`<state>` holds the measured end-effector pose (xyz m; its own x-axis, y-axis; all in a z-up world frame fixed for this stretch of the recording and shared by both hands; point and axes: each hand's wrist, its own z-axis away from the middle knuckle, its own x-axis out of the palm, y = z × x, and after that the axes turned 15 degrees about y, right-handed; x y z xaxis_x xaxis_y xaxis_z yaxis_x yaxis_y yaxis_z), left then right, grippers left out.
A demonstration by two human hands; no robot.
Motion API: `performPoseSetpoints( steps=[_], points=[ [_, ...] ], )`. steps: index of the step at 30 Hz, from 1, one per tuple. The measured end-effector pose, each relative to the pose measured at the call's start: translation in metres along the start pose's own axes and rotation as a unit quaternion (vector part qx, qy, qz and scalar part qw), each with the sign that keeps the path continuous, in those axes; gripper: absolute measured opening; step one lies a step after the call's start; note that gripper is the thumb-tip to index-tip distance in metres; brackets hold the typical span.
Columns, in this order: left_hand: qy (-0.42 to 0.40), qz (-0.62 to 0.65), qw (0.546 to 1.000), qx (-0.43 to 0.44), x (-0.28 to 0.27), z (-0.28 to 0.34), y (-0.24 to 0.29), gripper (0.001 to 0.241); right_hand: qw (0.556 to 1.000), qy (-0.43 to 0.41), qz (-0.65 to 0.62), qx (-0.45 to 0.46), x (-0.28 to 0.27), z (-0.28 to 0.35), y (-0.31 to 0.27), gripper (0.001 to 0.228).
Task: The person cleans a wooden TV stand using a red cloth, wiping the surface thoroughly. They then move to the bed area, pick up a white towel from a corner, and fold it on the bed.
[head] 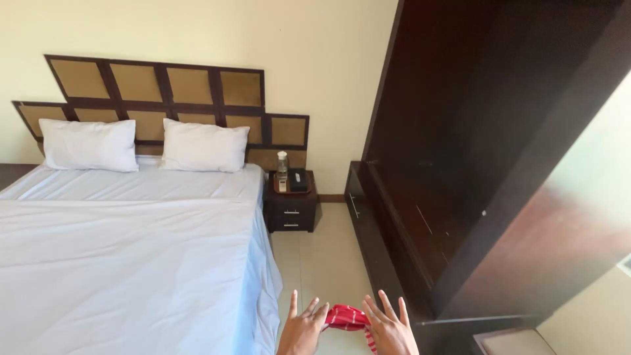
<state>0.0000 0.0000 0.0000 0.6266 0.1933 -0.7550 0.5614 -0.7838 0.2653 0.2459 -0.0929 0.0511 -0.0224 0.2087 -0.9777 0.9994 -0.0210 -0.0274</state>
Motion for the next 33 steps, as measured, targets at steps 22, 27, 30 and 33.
performPoseSetpoints(
  steps=[22,27,30,33],
  points=[
    [-0.033,0.031,0.996,0.082,-0.013,-0.009,0.103,0.043,0.991,0.061,0.001,0.119,-0.046,0.118,0.030,0.067],
    [-0.026,0.026,0.995,0.094,-0.014,0.008,0.086,0.046,0.990,0.090,-0.013,0.104,-0.046,0.128,0.009,0.067],
    [-0.048,0.033,0.990,0.127,-0.013,0.021,0.065,0.048,0.990,0.076,-0.021,0.119,-0.049,0.131,-0.012,0.066],
    [-0.053,0.043,0.991,0.113,-0.022,0.038,0.049,0.050,0.990,0.052,-0.039,0.122,-0.071,0.138,-0.049,0.065]
  ],
)
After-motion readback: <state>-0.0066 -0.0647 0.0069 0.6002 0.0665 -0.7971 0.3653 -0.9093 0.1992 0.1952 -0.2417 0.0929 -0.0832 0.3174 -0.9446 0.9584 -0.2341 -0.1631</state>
